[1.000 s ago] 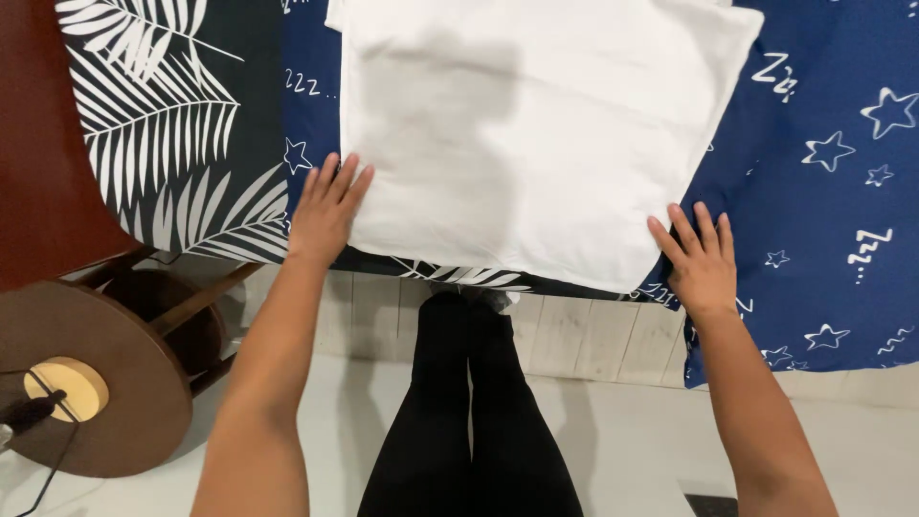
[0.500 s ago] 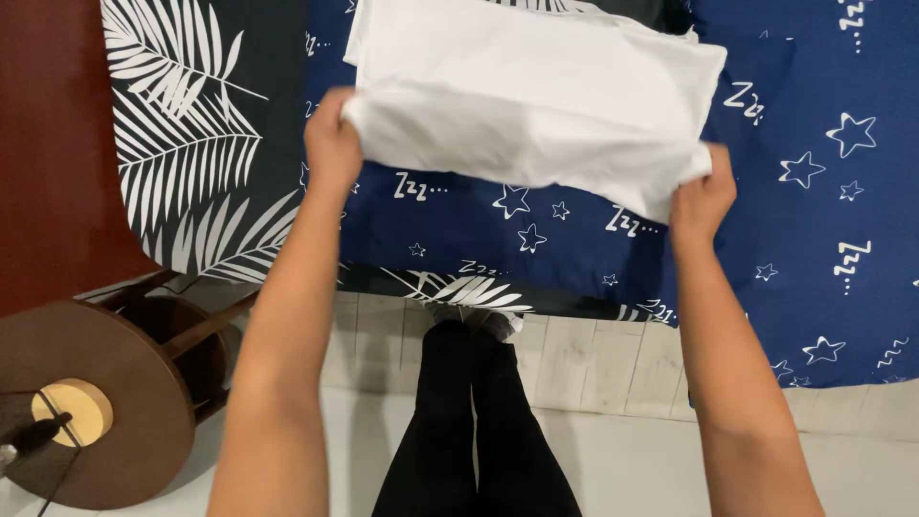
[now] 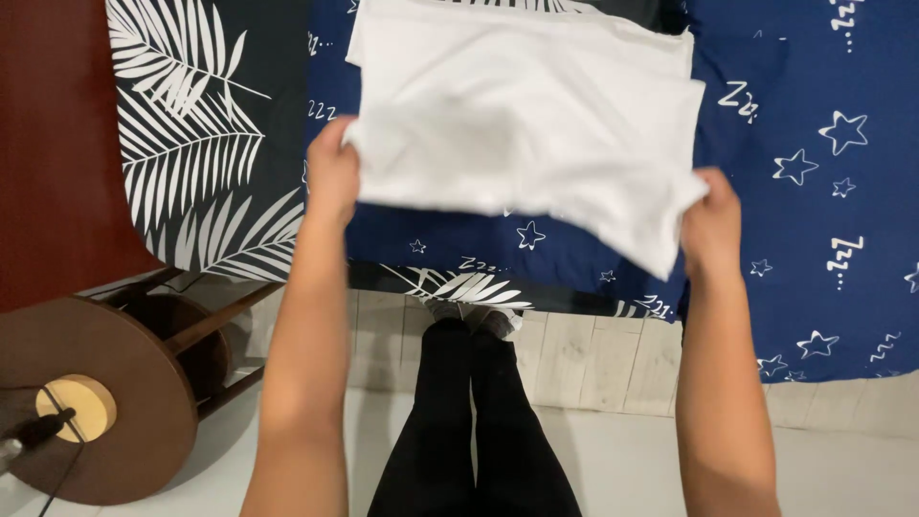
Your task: The person inserts a white pillow into a blue pillowcase with a star pattern. They align the corners, push the pillow inside, and then smooth and adjust the pillowcase to fit the pillow neatly.
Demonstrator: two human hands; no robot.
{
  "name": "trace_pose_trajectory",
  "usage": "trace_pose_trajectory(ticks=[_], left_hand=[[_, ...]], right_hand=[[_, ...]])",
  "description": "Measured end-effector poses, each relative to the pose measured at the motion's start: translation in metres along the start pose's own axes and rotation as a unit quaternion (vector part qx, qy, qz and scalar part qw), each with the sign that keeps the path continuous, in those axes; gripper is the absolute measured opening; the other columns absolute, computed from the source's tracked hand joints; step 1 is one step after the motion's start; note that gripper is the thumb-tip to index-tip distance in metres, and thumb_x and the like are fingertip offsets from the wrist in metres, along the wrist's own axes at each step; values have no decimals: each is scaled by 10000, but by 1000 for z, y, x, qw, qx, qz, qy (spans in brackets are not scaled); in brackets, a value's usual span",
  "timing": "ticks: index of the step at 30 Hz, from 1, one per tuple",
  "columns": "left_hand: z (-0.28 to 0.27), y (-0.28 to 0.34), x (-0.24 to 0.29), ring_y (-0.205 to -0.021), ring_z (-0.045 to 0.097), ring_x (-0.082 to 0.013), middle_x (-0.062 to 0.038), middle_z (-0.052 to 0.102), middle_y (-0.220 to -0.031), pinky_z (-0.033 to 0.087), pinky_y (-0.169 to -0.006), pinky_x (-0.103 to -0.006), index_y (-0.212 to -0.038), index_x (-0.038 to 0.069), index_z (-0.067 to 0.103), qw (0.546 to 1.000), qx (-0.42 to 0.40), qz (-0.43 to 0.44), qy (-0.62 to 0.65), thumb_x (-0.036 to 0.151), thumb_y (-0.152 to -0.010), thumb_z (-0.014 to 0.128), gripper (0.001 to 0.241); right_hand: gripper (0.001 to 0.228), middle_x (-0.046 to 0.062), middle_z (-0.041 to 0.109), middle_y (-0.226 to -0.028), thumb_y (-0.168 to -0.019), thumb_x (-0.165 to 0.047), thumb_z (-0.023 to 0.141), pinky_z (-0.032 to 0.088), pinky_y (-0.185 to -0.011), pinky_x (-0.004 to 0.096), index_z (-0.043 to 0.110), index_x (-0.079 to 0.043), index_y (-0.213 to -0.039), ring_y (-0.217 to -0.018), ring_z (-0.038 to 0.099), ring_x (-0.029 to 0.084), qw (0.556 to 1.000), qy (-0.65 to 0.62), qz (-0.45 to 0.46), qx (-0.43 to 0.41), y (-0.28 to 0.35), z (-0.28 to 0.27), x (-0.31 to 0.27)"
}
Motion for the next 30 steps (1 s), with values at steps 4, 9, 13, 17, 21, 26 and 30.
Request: trace_pose_trajectory(ticks=[4,9,13,17,21,26,30], left_hand=[[-46,76,3,-896,685,-132,-66,741,-994,547,-793,-271,-1127,14,703,998,-13,-58,-21,-50,-941,488,291],[-91,146,-57,-801,632,-128,-82,741,-941,512,-721,-285,-1138,61,739,976,-5,-166,-142,6,-964,555,260],[-101,161,-75,-776,631,-146,-89,733,-911,508,-732,-279,-1178,59,718,970,-7,-135,-203,-17,-949,510,319],[-102,159,-83,-803,633,-156,-106,738,-939,506,-731,-288,-1142,66,722,964,-31,-206,-164,35,-985,544,239],[-105,141,-65,-1083,664,-270,-122,725,-1147,531,-911,-336,-1082,90,782,936,-66,-59,-340,-49,-867,617,304],[-118,80,-4,-1434,415,-304,-78,617,-1431,463,-1059,-373,-1002,123,799,952,-223,12,-210,-132,-724,688,393],[-107,12,47,-1148,696,-293,-143,754,-1231,548,-1044,-384,-1145,32,765,958,-262,-112,41,-155,-768,513,490]], right_hand=[[187,23,688,-936,-999,73,508,512,-747,262,641,-46,-1054,-846,611,93,997,66,-2,-44,77,-14,25],[254,30,682,-892,-954,101,490,489,-743,247,666,-56,-1049,-833,585,88,985,87,89,-119,152,-8,89],[320,21,677,-914,-893,145,438,484,-763,231,653,-38,-1044,-844,592,92,987,42,94,-126,175,1,109],[334,18,685,-910,-901,132,442,492,-767,240,655,-52,-1081,-847,607,104,982,48,108,-146,175,-5,141],[320,86,666,-1080,-819,103,666,476,-899,314,735,-92,-1064,-1047,589,216,946,275,-161,-67,173,-5,76],[358,90,701,-1248,-722,60,707,453,-1047,391,756,-118,-1029,-1221,572,295,937,233,-212,-151,132,-22,12],[154,109,748,-1097,-982,-36,623,554,-930,371,726,-20,-1096,-1013,705,232,962,-93,111,-231,53,-48,30]])
Point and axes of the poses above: each hand's wrist, its own y-axis away from the middle knuckle, its own z-axis out of the palm, x = y × z, the point moved 3 cm from there along -y, towards the middle knuckle
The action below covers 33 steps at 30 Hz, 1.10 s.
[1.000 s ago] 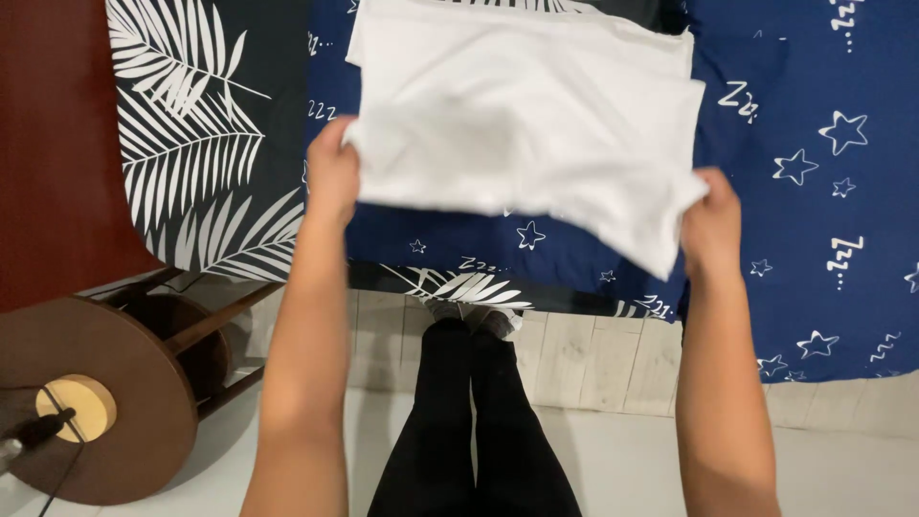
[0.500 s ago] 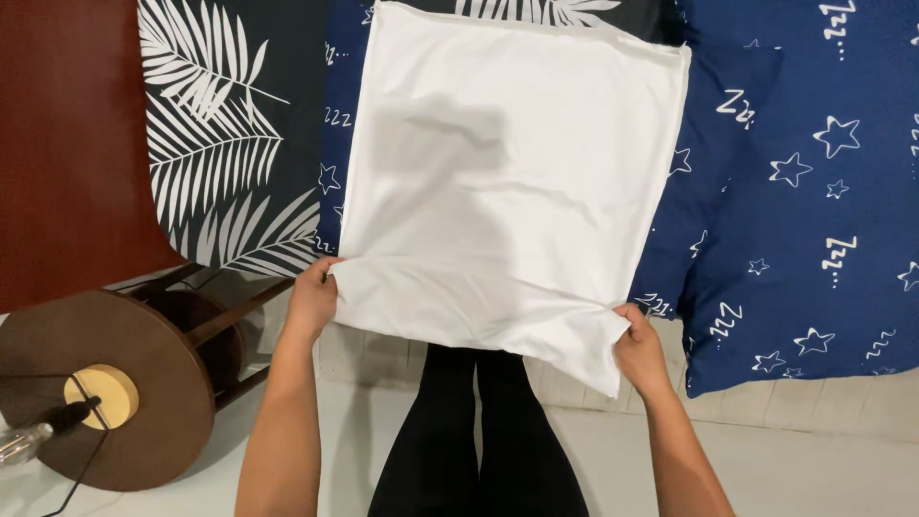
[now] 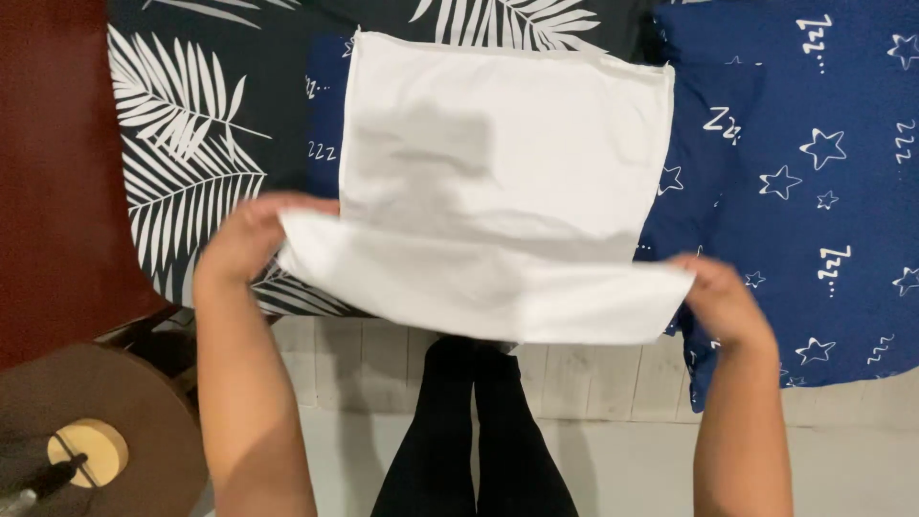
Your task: The person inserts a white pillow into a blue pillowcase with a star pattern. They align the corners, push the pillow inside, and then smooth and adjust the pillowcase to fit the pillow neatly.
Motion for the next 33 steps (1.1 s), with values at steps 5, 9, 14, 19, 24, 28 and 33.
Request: trace_pose_trajectory(ticks=[5,9,14,19,24,28,33], left_hand=[[-18,-142,-46,-799,709,-198,-107,752,-966,576,-750,-359,-1091,7,742,985,158,-76,9,160,-1016,621,209],[-9,-167,-61,-774,657,-194,-124,741,-899,503,-730,-322,-1056,-21,767,928,195,-114,-297,324,-1054,672,358],[-12,-166,-58,-872,689,-135,-73,754,-1044,541,-771,-287,-1186,41,700,977,147,-118,-97,205,-917,754,320],[4,-185,-22,-912,715,-136,-77,740,-1080,562,-797,-275,-1328,84,582,972,163,-41,-162,165,-821,803,559],[8,-224,-14,-756,611,-177,-88,735,-905,516,-726,-317,-1095,18,725,913,233,-4,-334,302,-1013,795,303],[-11,-258,-31,-778,618,-45,23,745,-898,524,-717,-243,-1069,72,785,962,214,104,-131,249,-994,751,195],[-25,-283,-29,-836,674,-78,16,783,-955,559,-781,-265,-1087,37,765,963,170,205,48,268,-1014,784,243]], right_hand=[[262,97,739,-1104,-1010,-115,570,567,-843,336,693,-13,-1216,-937,709,185,991,-61,32,116,-130,-4,-13],[327,51,737,-1019,-990,-246,714,526,-798,274,685,-6,-1212,-896,686,148,965,137,109,195,-182,-13,20],[359,77,742,-1043,-910,-200,743,532,-783,298,704,-20,-1217,-886,681,162,968,104,70,216,-161,19,-8],[615,186,685,-1084,-767,-135,882,487,-715,348,617,6,-1304,-880,629,258,827,440,-136,322,-138,85,-94],[264,104,736,-1246,-987,29,647,518,-960,300,714,-44,-1231,-1146,680,171,883,287,-308,207,-194,45,-41],[273,52,721,-1058,-1107,-263,695,502,-803,260,739,-12,-1206,-892,591,108,932,28,-172,317,-223,10,-51],[338,11,755,-1028,-1115,-318,611,549,-816,256,728,-8,-1184,-901,658,87,927,24,-208,310,-252,-20,-47]])
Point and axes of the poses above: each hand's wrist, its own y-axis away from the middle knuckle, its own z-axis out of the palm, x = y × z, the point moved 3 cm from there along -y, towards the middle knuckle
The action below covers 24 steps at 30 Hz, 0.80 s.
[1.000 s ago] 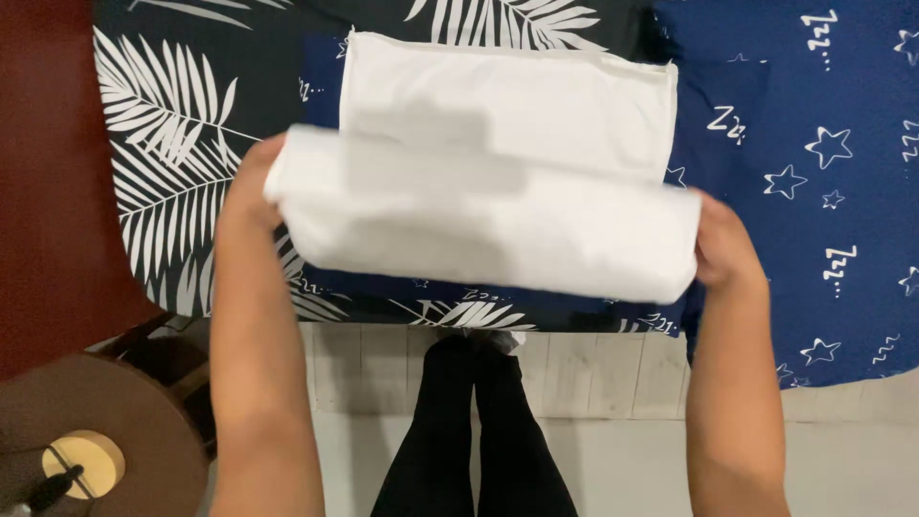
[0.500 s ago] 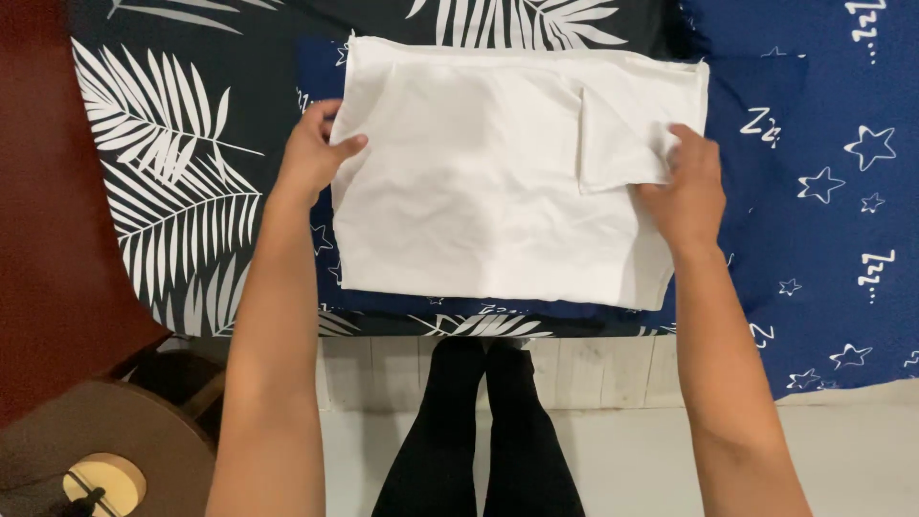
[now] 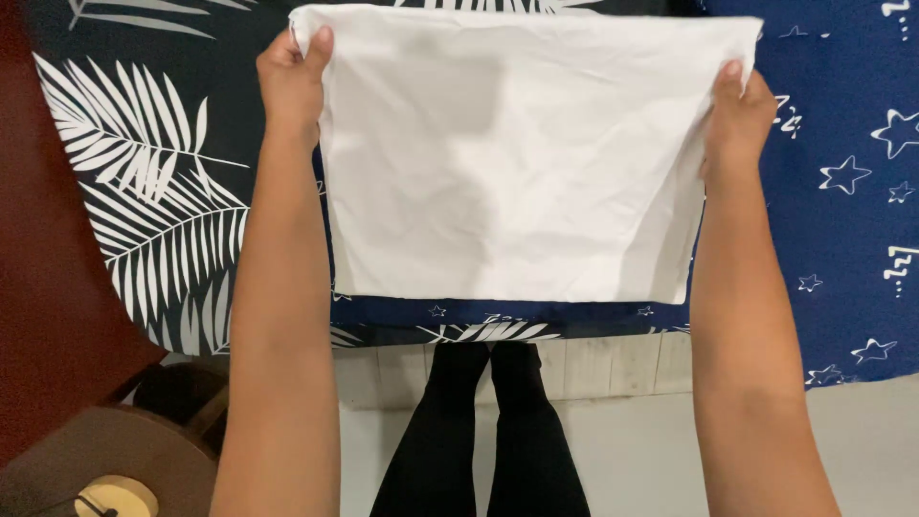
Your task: The person inserts a white pillow into a blue pillowcase with a star pattern. They align the corners, push the pillow inside, and then smooth and adjust the pillowcase to fit the pillow neatly.
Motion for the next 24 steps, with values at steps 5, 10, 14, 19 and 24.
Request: trace_pose_trajectory(ticks=[5,10,14,19,24], left_hand=[[14,2,-10,-937,649,-221,-83,719,-1041,520,-798,-366,-1105,88,754,894,120,-51,-428,369,-930,817,337],[111,41,4,-1211,521,-367,-160,565,-1320,381,-957,-510,-1336,65,586,750,240,199,-584,242,-880,811,538],[260,93,17,-1573,231,-254,-67,340,-1666,156,-1279,-569,-1571,118,385,819,-53,132,-555,342,-1068,487,560],[342,114,12,-1566,191,-219,9,332,-1660,114,-1272,-645,-1551,178,390,838,-181,132,-497,513,-1009,473,643],[227,50,-101,-1392,459,-360,-131,543,-1484,221,-1198,-653,-1482,153,519,767,-43,266,-583,377,-1081,478,461]], right_hand=[[290,44,711,-970,-1087,-292,700,491,-795,303,718,-3,-1101,-873,626,152,974,218,9,66,10,19,-32],[233,166,624,-1205,-1050,-137,765,447,-987,462,678,-41,-1243,-1142,575,332,856,435,-231,156,65,49,-100],[406,132,446,-1614,-1095,-210,553,185,-1194,631,657,-118,-1477,-1506,307,410,775,541,-322,-58,68,74,-63],[537,65,274,-1758,-1178,-352,316,-30,-1223,666,483,-199,-1665,-1596,111,367,805,553,-181,-112,50,73,-32],[540,85,214,-1745,-1165,-323,287,-41,-1241,620,340,-205,-1689,-1601,105,344,821,539,-139,-125,54,75,-38]])
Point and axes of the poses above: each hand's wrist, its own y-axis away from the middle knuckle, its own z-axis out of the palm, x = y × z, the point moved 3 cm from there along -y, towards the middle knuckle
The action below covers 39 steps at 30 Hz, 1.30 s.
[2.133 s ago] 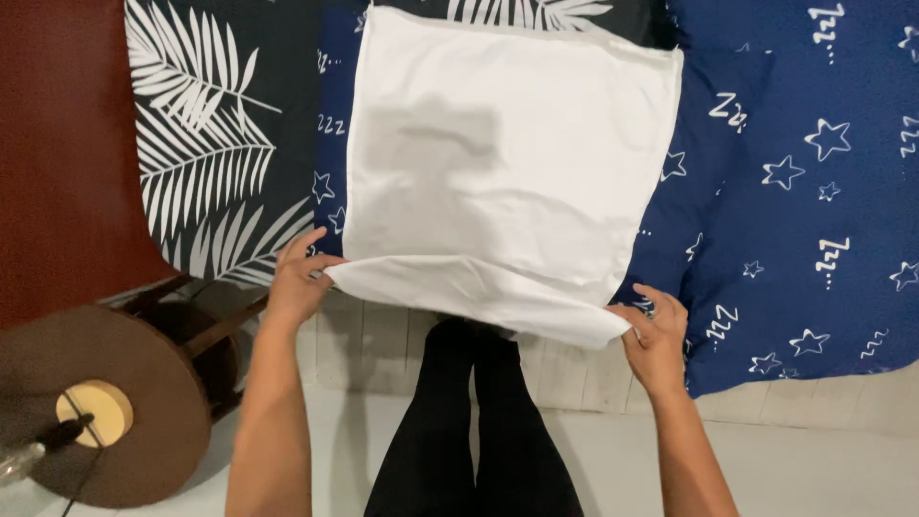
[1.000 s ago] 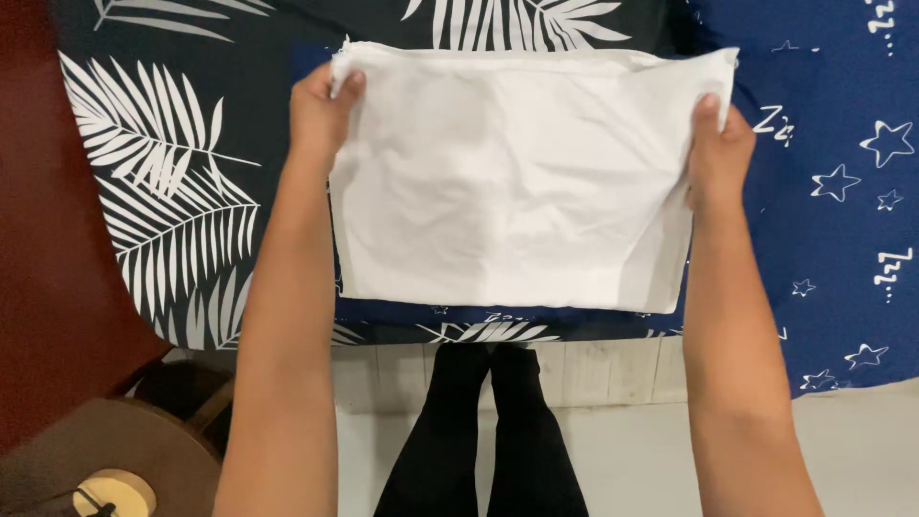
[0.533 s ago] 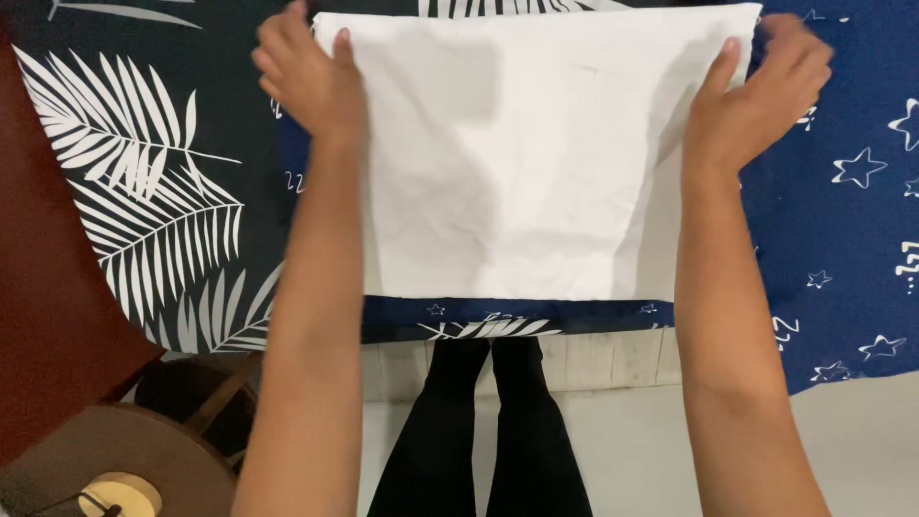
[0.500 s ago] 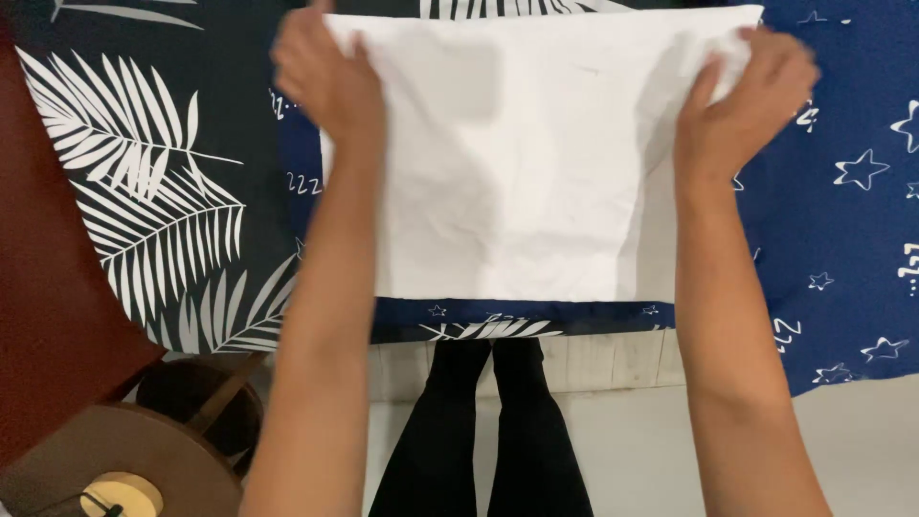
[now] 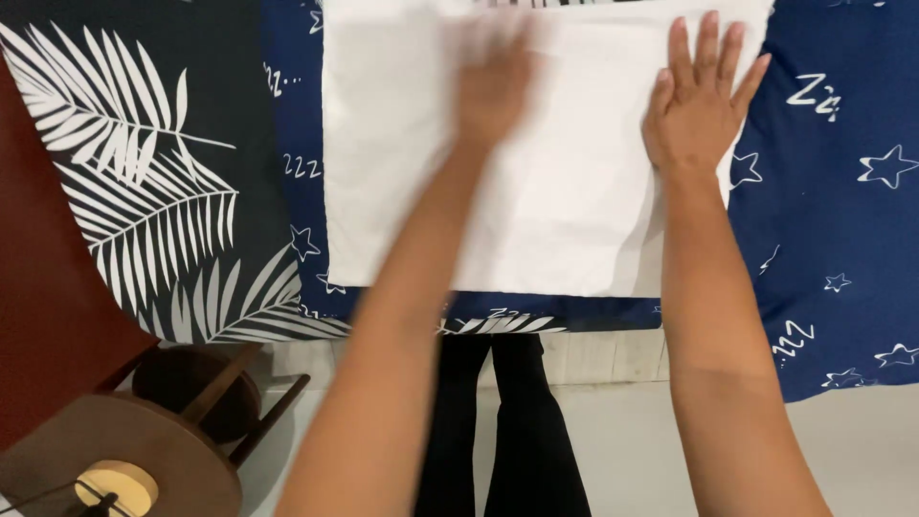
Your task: The person inserts a white pillow into a blue pillowcase with a star pattern. They align the corners, push the pillow inside, and then smooth and adjust the pillowcase to fit the pillow neatly.
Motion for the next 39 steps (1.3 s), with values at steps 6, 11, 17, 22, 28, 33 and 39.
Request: trace_pose_trajectory(ticks=[6,11,17,22,28,33,39], left_hand=[[-109,17,-134,-1484,99,-373,-25,283,-1607,-7,-1111,-701,-1547,213,403,966,-190,-147,-96,371,-1047,284,537],[-114,22,-124,-1570,40,-345,16,224,-1701,-74,-1202,-659,-1621,240,338,945,-237,-219,-49,432,-1101,213,569],[-116,27,-127,-1572,36,-346,18,217,-1706,-90,-1207,-636,-1621,256,331,945,-235,-224,-39,433,-1107,205,559],[-113,17,-125,-1573,31,-338,28,208,-1702,-89,-1215,-624,-1624,274,321,941,-242,-236,-29,441,-1102,186,564],[-41,3,-26,-1559,104,-396,-81,310,-1670,-5,-1190,-768,-1578,146,393,946,-110,-287,-103,339,-1108,368,509],[-62,31,220,-1574,292,-273,-69,413,-1653,184,-1278,-743,-1542,113,500,983,-46,-143,105,339,-1051,517,541],[-70,66,114,-1570,282,-210,-17,329,-1669,166,-1255,-716,-1618,192,334,991,-88,-90,46,343,-1101,493,562]], right_hand=[[530,97,267,-1722,-1136,-302,421,-63,-1167,725,385,-169,-1647,-1572,100,395,998,39,19,54,-1,2,-53],[529,31,348,-1674,-1042,-342,569,-13,-1214,721,475,-269,-1557,-1582,170,333,985,35,-164,30,22,71,-190],[541,5,360,-1667,-1080,-494,445,-19,-1213,694,473,-278,-1576,-1569,191,241,988,-1,-155,14,-25,123,-126],[470,67,487,-1599,-1146,-448,375,50,-1236,632,563,-164,-1470,-1575,253,308,999,27,-2,38,-37,39,34],[528,218,391,-1645,-1190,-376,339,-27,-1177,653,488,-89,-1607,-1541,201,438,997,18,-66,41,-18,-12,33],[543,197,373,-1674,-1158,-334,333,-36,-1176,656,483,-81,-1614,-1539,189,446,997,25,-53,41,-22,-4,44],[549,220,371,-1657,-1170,-291,318,-16,-1160,670,468,-52,-1641,-1530,193,453,996,30,-55,57,-21,-15,26]])
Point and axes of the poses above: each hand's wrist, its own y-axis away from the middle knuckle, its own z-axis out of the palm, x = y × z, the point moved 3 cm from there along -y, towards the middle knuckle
